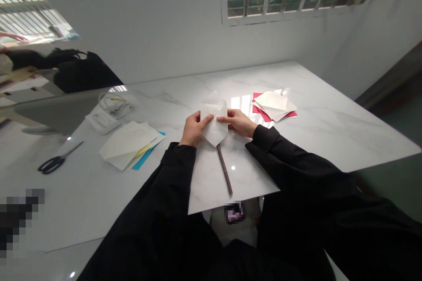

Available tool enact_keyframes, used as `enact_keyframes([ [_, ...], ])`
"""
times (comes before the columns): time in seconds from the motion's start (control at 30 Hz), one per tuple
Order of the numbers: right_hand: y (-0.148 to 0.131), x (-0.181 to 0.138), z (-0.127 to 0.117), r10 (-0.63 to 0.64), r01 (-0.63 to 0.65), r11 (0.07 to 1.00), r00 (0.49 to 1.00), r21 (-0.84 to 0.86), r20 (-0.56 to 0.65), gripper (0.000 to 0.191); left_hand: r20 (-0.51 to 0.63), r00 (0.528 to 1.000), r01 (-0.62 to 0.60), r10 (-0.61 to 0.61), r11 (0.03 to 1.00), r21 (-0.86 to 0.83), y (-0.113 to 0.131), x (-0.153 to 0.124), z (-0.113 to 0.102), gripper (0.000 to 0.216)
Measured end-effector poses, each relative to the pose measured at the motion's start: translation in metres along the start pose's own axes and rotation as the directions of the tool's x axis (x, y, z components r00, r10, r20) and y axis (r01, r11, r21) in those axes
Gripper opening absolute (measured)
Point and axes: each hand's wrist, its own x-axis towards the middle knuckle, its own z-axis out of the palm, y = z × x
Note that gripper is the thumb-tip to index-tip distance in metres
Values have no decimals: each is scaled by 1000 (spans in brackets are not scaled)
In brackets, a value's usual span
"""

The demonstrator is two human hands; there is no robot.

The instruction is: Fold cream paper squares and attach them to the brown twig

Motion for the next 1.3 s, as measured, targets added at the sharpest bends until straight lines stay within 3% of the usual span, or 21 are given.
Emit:
enact_keyframes([
  [0.47, -7, -5, 9, -1, -10, 990, 996, -139, -84, 35, 21, 1000, 16, -16, 1000, -7, 2, -2, 3, 58],
  [0.63, -6, -6, 9, -5, -10, 985, 996, -170, -91, 40, 52, 995, 91, -87, 994, -66, 3, -3, 5, 60],
  [0.9, -2, -2, 6, -10, 4, 993, 998, -116, -58, 42, 101, 989, 120, -110, 988, -100, 5, -5, 7, 62],
  [1.3, -8, 3, -2, -67, 36, 989, 974, -142, -218, 29, 113, 980, 179, -166, 977, -115, 16, -4, 6, 60],
])
